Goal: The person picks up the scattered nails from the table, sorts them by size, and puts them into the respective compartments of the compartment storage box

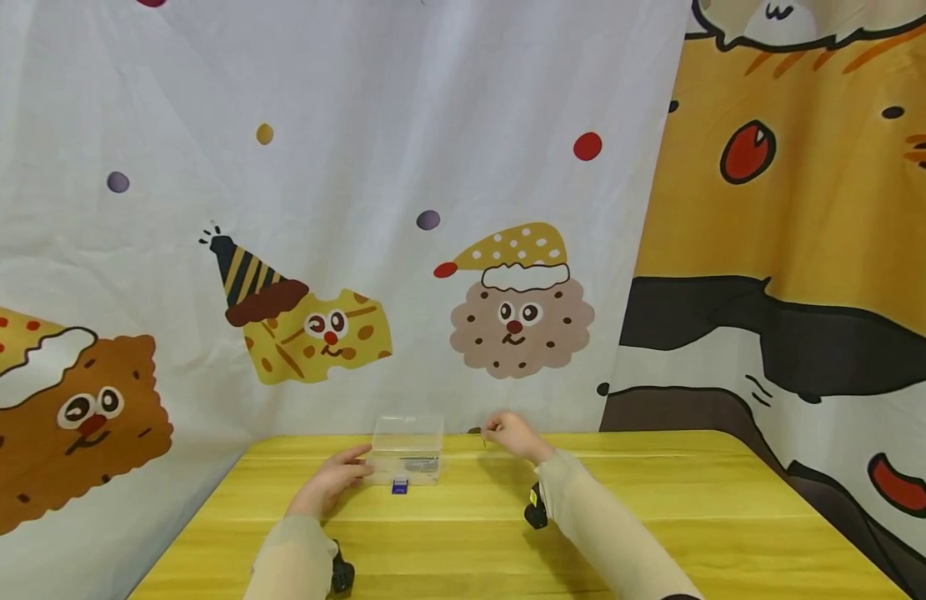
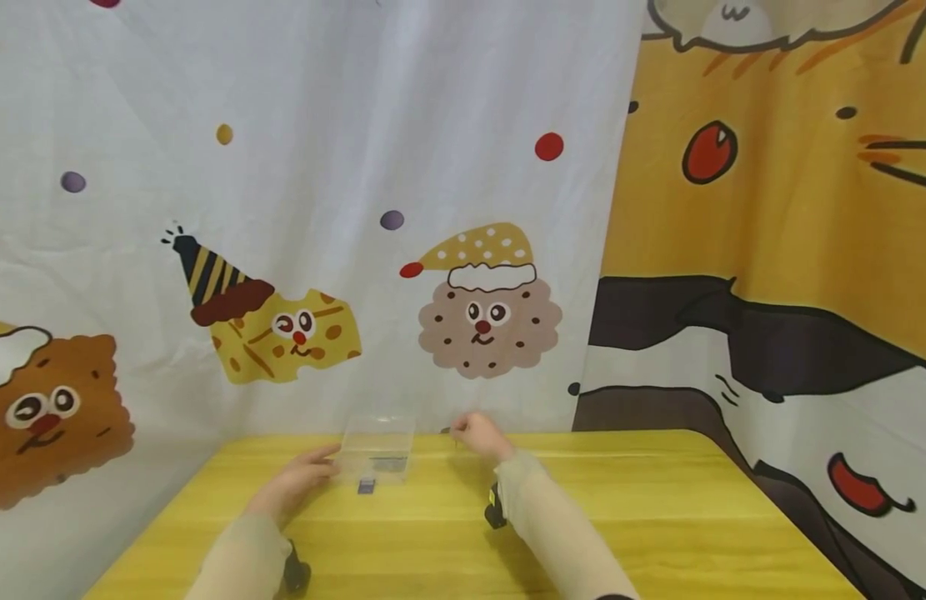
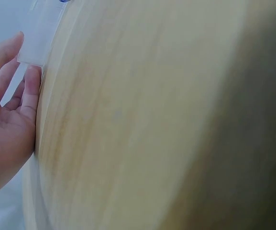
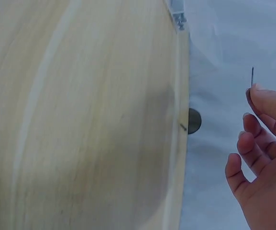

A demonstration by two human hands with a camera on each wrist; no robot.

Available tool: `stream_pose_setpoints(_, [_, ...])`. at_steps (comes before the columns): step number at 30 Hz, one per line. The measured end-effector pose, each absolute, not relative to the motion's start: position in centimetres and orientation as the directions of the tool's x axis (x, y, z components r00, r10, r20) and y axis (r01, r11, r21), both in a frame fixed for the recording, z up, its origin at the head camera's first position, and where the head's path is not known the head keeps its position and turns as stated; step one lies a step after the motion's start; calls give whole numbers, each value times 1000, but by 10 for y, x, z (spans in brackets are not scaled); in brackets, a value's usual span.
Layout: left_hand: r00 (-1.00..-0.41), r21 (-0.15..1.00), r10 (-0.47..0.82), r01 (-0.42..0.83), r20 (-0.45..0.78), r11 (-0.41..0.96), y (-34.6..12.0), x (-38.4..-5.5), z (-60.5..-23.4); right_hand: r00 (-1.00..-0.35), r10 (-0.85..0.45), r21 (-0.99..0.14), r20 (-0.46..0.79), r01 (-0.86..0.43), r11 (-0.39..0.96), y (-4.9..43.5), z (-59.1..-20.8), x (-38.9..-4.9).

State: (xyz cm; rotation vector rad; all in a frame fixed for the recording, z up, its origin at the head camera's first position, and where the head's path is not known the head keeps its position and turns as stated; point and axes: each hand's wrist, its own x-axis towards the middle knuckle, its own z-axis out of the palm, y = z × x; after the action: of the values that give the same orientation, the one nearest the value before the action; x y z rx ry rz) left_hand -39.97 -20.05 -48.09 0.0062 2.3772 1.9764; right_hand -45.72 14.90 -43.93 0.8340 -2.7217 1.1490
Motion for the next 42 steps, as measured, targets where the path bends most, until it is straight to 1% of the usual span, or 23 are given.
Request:
stream_pose_setpoints(6, [-999,980,29,-39,-46,196,-203,-397,-480,-826,-501,-650,259,-533,542,137,-434,-457])
stream_pose_setpoints(20, [-999,980,22,-32,-38,198,-205,-395,-477,-816,-521,-648,251,-541,536,121,-425,-457])
stream_pose_setpoints(27, [-998,981,52,-21,-32,193,-201,-393,-475,-820,-523,-666,233,-526,528,110,-429,-451])
stream_pose_setpoints(31, [-998,981,51,-25,-35,190,-200,-393,-476,-820,-531,-661,214,-521,540,104,-434,-449])
stream_pose_setpoints(42, [-998,985,57,-24,-34,173,-200,-396,-478,-805,-555,-638,212,-544,545,85,-443,-443])
